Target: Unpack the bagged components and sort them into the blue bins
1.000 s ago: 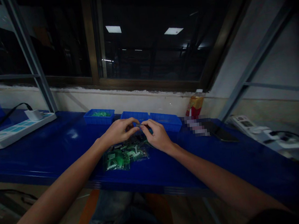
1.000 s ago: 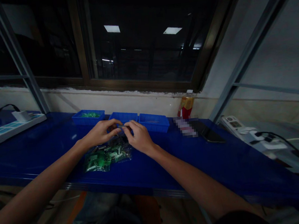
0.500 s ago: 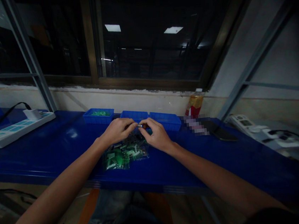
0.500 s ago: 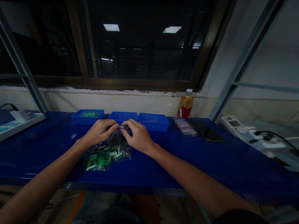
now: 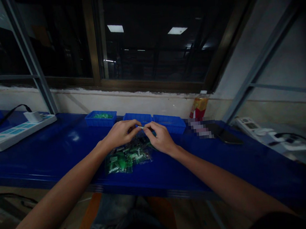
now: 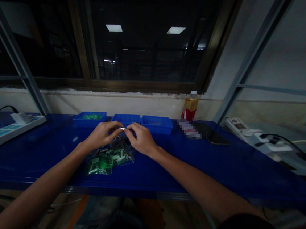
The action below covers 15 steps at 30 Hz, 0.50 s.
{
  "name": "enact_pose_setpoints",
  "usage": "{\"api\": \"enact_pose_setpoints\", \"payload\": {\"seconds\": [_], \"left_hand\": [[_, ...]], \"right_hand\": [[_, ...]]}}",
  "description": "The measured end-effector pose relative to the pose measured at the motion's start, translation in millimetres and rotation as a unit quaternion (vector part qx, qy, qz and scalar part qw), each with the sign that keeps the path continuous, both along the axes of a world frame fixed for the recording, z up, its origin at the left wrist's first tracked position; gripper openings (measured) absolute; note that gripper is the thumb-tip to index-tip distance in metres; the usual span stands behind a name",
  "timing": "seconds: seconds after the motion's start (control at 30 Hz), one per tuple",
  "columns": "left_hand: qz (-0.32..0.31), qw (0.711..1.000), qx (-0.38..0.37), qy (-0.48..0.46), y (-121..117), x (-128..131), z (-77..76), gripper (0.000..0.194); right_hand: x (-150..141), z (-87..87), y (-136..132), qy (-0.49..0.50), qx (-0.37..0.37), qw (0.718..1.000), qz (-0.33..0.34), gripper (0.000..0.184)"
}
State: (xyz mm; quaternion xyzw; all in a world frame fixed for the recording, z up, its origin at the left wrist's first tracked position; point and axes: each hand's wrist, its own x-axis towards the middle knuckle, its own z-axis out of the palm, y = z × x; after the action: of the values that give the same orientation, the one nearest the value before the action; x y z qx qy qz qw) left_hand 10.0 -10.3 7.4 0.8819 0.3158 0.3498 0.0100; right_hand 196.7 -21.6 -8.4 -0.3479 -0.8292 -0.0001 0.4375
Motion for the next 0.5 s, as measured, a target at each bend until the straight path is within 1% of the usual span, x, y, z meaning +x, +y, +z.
{"api": "enact_pose_setpoints", "payload": {"seconds": [0.03,0.13,0.33,0.47,0.5], "left_hand": [[0.005,1.0,0.002,0.001,0.0,-0.1,0.2,0.024],[0.011,1.0,0.008,0.006,-0.1,-0.1,1.2,0.027],[0.021,0.999,0.026,0.019,-0.9,0.6,2.9,0.04],[-0.009,1.0,-0.003,-0.01,-2.5,0.6,3.0,0.027],[-0.016,1.0,-0.009,-0.017,-2.8,0.6,2.8,0.027]], "right_hand": [[-0.2,0.1,-0.6,0.004,0.003,1.0,0.001,0.012],[-0.8,0.6,-2.1,0.006,0.015,1.0,0.006,0.017],[-1.4,2.6,-4.0,-0.007,0.032,0.999,0.011,0.011],[-1.4,3.8,-4.0,0.01,0.033,0.999,0.001,0.011],[-1.4,4.0,-3.8,0.014,0.032,0.999,-0.001,0.012]]}}
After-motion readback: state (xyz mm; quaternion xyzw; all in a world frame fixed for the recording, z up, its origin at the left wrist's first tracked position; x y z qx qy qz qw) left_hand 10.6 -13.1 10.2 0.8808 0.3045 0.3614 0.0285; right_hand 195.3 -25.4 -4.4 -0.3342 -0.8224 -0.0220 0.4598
